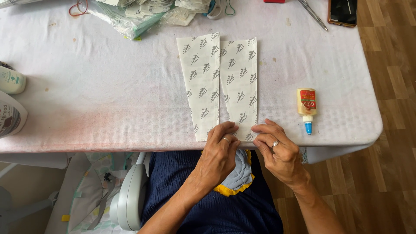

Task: Aligning, folding, and applying glue to printed paper strips for packaging.

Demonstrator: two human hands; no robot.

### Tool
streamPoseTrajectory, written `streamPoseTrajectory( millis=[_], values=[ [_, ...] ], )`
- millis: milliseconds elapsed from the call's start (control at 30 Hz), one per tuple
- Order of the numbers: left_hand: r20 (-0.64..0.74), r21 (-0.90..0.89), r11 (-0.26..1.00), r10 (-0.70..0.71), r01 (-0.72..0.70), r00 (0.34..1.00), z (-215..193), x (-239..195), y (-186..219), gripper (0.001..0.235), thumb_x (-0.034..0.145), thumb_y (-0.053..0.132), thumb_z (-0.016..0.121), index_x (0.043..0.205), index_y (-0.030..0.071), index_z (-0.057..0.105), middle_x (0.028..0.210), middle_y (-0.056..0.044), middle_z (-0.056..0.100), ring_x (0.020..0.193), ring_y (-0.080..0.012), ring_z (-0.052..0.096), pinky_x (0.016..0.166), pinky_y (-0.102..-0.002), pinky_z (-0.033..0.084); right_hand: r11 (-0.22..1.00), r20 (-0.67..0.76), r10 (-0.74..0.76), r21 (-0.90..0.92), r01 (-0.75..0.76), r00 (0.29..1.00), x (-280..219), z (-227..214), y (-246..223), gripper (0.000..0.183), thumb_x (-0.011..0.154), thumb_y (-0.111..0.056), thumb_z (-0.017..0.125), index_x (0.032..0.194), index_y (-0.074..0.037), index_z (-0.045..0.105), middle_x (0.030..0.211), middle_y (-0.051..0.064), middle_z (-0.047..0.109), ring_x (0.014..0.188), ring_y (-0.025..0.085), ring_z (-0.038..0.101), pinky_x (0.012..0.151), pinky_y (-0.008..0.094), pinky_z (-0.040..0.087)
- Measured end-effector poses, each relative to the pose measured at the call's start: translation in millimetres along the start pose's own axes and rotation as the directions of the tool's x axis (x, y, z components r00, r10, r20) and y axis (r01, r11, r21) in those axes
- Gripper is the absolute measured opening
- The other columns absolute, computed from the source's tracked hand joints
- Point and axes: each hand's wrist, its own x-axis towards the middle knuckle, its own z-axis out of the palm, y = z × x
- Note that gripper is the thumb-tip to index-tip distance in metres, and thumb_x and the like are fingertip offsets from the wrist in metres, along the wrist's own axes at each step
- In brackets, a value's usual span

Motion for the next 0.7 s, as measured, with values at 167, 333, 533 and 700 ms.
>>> streamPoseTrajectory(
  millis=[167,333,533,700],
  values=[
    [0.018,-0.036,0.981,-0.19,0.19,0.982,-1,6,8,0.014,0.087,-0.001,0.071,0.077,-0.002,0.063,0.104,-0.015,0.065,0.118,-0.0339,0.066,0.106,-0.045,0.049,0.991,0.005,0.131,0.027,-0.131,0.991,7,-4,-3,0.012,0.086,-0.004,0.08,0.079,-0.003,0.07,0.102,0.007,0.074,0.096,0.026,0.076,0.105,0.045,0.054],
    [0.07,-0.114,0.941,-0.312,0.319,0.947,-5,12,17,0.011,0.085,-0.006,0.071,0.084,-0.001,0.062,0.108,-0.018,0.062,0.115,-0.0389,0.067,0.101,-0.046,0.052,0.978,-0.027,0.199,0.073,-0.196,0.98,13,-2,-9,0.016,0.082,-0.004,0.083,0.086,-0.004,0.068,0.1,0.01,0.072,0.095,0.03,0.075,0.104,0.048,0.054],
    [0.094,-0.244,0.881,-0.395,0.406,0.914,-5,8,14,0.017,0.082,-0.011,0.07,0.087,-0.001,0.058,0.11,-0.018,0.06,0.114,-0.0413,0.068,0.099,-0.045,0.054,0.972,-0.054,0.233,0.055,-0.23,0.971,10,1,-12,0.018,0.083,-0.008,0.084,0.094,-0.002,0.07,0.099,0.01,0.072,0.097,0.029,0.074,0.107,0.047,0.05],
    [0.083,-0.238,0.887,-0.388,0.397,0.918,-3,8,16,0.018,0.083,-0.012,0.067,0.094,0.0,0.059,0.11,-0.018,0.059,0.113,-0.044,0.068,0.102,-0.046,0.052,0.954,0.007,0.276,0.117,-0.275,0.961,15,-5,-12,0.014,0.082,-0.003,0.082,0.093,-0.003,0.073,0.097,0.01,0.074,0.099,0.027,0.075,0.109,0.047,0.049]
  ],
)
